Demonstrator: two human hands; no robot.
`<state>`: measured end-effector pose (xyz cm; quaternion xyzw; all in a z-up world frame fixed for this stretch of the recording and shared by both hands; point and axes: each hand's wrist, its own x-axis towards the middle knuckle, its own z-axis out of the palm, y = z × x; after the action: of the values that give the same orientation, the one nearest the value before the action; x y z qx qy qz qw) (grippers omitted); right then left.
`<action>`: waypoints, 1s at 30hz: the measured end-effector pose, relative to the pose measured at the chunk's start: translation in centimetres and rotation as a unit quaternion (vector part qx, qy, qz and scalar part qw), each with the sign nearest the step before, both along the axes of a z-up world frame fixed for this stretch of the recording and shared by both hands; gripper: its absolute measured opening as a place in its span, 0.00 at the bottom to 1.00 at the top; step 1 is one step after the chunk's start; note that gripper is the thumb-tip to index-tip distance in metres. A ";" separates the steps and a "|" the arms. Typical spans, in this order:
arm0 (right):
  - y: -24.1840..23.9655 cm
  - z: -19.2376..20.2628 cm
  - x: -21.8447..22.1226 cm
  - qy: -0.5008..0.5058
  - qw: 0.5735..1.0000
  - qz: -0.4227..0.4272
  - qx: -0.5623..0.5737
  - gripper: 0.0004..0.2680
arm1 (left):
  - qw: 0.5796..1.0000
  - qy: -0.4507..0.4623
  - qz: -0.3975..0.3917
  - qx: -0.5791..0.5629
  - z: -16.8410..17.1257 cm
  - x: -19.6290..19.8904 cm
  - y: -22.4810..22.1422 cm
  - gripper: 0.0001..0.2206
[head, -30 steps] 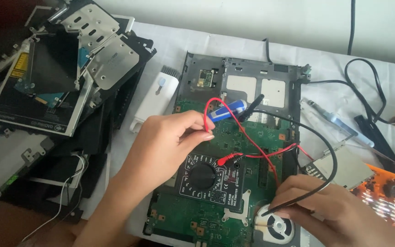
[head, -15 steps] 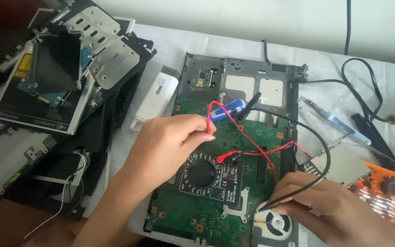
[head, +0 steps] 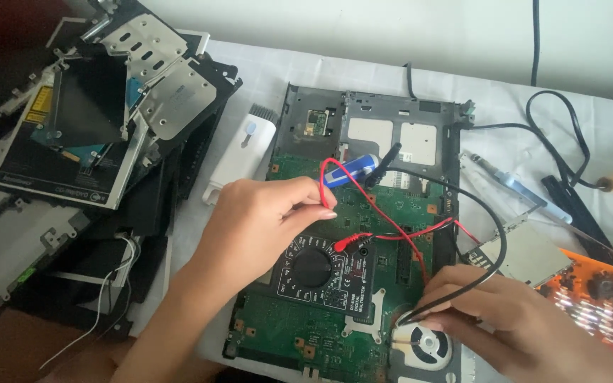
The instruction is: Diagnosing and repairing a laptop motherboard using a multimeter and handling internal components like RAM modules.
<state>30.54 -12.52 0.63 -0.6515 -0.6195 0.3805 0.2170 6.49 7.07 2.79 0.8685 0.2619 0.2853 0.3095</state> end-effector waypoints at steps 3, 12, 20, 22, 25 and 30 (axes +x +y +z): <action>-0.1 0.2 -0.1 -0.003 1.000 -0.004 0.000 0.05 | 1.000 0.010 0.001 0.019 0.1 0.0 -0.2 0.04; -0.4 -0.3 0.0 -0.007 1.000 -0.005 0.007 0.04 | 0.998 0.007 -0.021 0.051 0.3 0.2 -0.2 0.03; -0.5 0.3 0.1 0.009 0.999 -0.030 -0.036 0.04 | 0.999 -0.011 0.047 0.003 0.5 -1.2 -2.2 0.05; -0.7 0.3 0.5 0.004 0.996 -0.052 -0.071 0.04 | 0.996 -0.023 0.071 -0.040 -0.1 -1.4 -3.1 0.06; -0.9 0.5 1.1 0.057 0.996 -0.037 -0.063 0.03 | 0.979 -0.092 0.085 -0.159 -1.0 -1.3 -4.4 0.07; -0.4 1.1 0.6 0.128 0.991 -0.020 0.035 0.08 | 0.958 -0.117 0.126 -0.228 -1.3 -0.7 -6.1 0.07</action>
<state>31.17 -12.92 1.75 -0.6016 -0.5861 0.4347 0.3249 5.75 0.94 1.49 0.6950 0.3891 0.3545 0.4897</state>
